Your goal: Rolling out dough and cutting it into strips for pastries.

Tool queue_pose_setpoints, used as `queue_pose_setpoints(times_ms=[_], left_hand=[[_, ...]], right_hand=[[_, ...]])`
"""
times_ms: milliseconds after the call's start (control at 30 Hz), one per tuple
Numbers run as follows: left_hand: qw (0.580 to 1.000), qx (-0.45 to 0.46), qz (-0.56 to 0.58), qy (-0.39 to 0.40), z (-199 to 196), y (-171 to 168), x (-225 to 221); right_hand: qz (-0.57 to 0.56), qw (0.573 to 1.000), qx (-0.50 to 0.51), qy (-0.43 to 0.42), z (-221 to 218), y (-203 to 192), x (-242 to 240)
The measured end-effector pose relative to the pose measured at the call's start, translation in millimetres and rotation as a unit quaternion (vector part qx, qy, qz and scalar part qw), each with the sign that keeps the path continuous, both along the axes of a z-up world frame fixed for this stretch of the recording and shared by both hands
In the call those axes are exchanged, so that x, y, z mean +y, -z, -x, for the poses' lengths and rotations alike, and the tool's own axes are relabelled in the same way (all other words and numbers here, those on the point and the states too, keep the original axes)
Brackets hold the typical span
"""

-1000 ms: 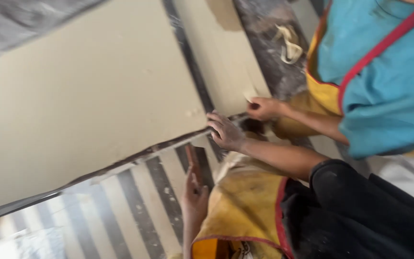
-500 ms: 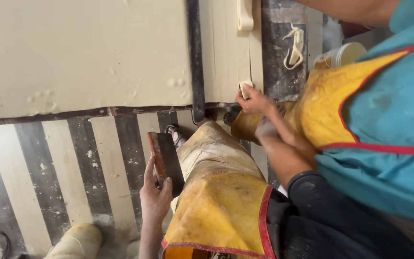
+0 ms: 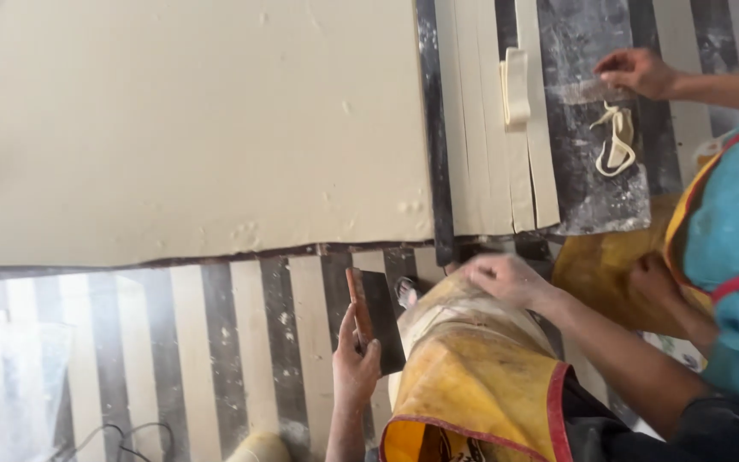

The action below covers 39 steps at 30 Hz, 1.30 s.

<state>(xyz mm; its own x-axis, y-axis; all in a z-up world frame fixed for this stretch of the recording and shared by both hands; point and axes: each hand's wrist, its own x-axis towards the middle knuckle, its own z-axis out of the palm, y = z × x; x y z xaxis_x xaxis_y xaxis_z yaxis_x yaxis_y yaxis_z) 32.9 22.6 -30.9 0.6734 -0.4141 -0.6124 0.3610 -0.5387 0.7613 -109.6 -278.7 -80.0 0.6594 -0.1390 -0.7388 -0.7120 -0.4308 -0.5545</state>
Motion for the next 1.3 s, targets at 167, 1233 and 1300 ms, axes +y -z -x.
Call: queue_pose_setpoints(times_ms=[167,1233,1300], left_hand=[[0.995,-0.057,-0.062,0.051,-6.5,-5.9,-7.5],[0.986,-0.097,-0.049,0.129,12.7,-28.7,-34.6],[0.986,-0.096,-0.058,0.126,11.2,-23.4,-34.0]], right_hand=[[0.284,0.92,-0.265,0.048,-86.6,-27.2,25.6],[0.232,0.876,-0.385,0.174,-77.5,67.2,45.8],[0.23,0.876,-0.387,0.175,-75.9,70.1,47.2]])
